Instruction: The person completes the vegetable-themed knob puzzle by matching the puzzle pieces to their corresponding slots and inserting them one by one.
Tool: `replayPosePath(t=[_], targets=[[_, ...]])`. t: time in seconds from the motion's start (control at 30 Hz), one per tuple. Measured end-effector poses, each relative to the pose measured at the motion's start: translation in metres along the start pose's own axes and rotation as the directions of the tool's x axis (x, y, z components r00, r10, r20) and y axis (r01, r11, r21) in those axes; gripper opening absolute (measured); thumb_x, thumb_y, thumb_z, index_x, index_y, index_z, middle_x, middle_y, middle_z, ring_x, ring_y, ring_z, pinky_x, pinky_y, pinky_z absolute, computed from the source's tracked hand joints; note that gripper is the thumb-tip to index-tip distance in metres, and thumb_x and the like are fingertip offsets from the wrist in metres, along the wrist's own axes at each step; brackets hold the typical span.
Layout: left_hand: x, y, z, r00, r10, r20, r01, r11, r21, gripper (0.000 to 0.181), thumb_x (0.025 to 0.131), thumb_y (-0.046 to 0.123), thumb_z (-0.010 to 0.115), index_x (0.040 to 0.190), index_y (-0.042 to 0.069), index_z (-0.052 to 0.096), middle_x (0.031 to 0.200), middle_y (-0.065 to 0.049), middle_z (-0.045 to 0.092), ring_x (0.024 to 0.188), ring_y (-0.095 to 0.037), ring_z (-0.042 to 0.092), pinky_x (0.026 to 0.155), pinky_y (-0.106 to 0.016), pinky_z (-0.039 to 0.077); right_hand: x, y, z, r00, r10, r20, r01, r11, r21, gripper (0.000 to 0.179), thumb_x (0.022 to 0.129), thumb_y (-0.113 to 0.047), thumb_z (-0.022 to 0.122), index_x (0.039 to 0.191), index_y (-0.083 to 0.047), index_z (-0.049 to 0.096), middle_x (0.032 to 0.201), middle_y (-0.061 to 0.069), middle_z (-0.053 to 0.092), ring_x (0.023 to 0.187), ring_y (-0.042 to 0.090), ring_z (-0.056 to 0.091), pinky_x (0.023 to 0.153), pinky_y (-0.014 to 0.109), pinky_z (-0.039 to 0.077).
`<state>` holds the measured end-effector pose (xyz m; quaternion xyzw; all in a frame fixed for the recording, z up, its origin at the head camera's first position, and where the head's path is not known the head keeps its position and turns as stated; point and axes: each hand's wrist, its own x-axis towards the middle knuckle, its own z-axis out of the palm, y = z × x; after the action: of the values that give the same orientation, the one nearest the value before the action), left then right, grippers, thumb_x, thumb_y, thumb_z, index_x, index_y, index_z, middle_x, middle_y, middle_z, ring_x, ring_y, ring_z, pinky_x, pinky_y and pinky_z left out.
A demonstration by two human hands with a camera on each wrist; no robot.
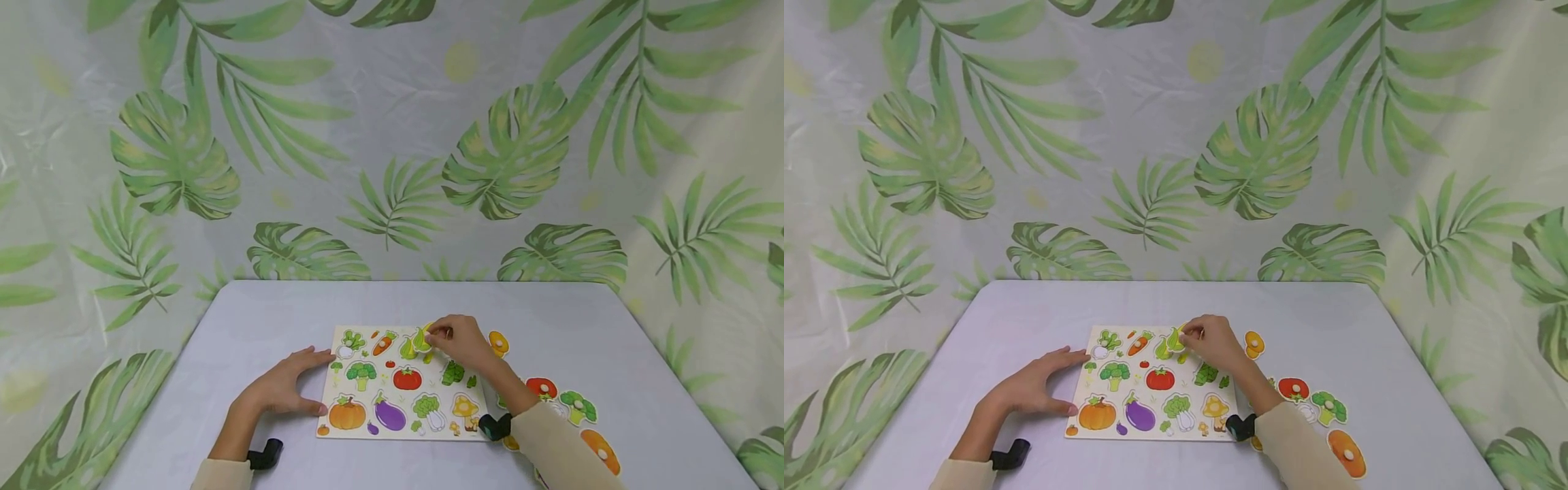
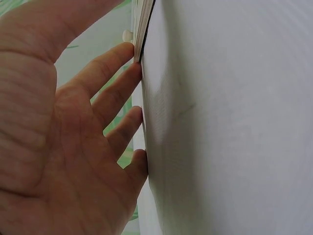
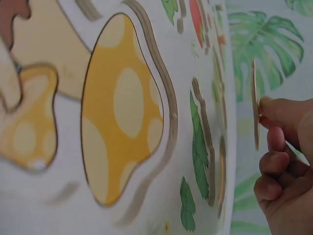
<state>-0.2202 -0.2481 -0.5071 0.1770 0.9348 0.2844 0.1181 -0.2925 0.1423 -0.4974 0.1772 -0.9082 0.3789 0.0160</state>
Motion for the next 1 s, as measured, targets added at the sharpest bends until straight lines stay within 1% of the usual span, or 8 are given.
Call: replayPosePath(t=[0.13,0.37,0.5,0.6,1.0], targets=[[0.0,-0.001,0.0,1.0,0.012,-0.007,-0.012,1.0,0.004,0.097,0.067,0.053,0.092,0.152,0.028,0.053,0.163,0.001,0.045,0.156,-0.039,0.026,0.119,-0.072,0.025,0.002,-0.005,0.007,0.999,0.026,0.029,-0.026,1.0,0.007,0.01,0.092,-0.024,0.079,0.098,-0.016,0.081,0.076,-0.005,0.063,0.068,0.012,0.052,0.059,0.023,0.043],[0.0,-0.004,0.002,0.999,0.033,-0.011,-0.033,0.999,-0.005,0.096,0.067,0.055,0.091,0.152,0.028,0.053,0.163,0.003,0.044,0.157,-0.037,0.026,0.12,-0.072,0.025,0.007,-0.011,0.02,0.998,0.029,0.057,-0.029,1.0,0.004,0.008,0.091,-0.02,0.079,0.096,-0.013,0.08,0.072,-0.005,0.062,0.066,0.012,0.052,0.056,0.022,0.042],[0.001,-0.004,0.004,0.999,0.04,-0.004,-0.04,0.999,-0.012,0.095,0.068,0.056,0.09,0.151,0.028,0.053,0.163,0.003,0.043,0.157,-0.038,0.026,0.119,-0.072,0.025,0.008,-0.012,0.026,0.996,0.07,0.055,-0.07,0.998,-0.008,0.006,0.091,-0.021,0.08,0.093,-0.015,0.08,0.07,-0.003,0.06,0.065,0.012,0.052,0.054,0.022,0.04],[0.002,-0.004,0.005,0.999,0.035,-0.002,-0.035,0.999,-0.012,0.096,0.068,0.055,0.09,0.152,0.029,0.052,0.163,0.004,0.043,0.157,-0.038,0.026,0.119,-0.073,0.026,0.008,-0.013,0.029,0.994,0.101,0.051,-0.101,0.995,-0.011,0.007,0.09,-0.022,0.081,0.091,-0.015,0.079,0.07,-0.002,0.058,0.066,0.013,0.051,0.053,0.022,0.04],[0.002,-0.004,0.002,1.0,-0.004,-0.004,0.004,1.0,-0.012,0.095,0.067,0.055,0.091,0.151,0.033,0.053,0.164,0.006,0.042,0.158,-0.036,0.025,0.12,-0.072,0.024,0.011,-0.012,0.035,0.993,0.111,0.04,-0.11,0.994,-0.015,0.006,0.09,-0.019,0.081,0.09,-0.014,0.079,0.07,-0.002,0.057,0.066,0.013,0.05,0.053,0.023,0.039]])
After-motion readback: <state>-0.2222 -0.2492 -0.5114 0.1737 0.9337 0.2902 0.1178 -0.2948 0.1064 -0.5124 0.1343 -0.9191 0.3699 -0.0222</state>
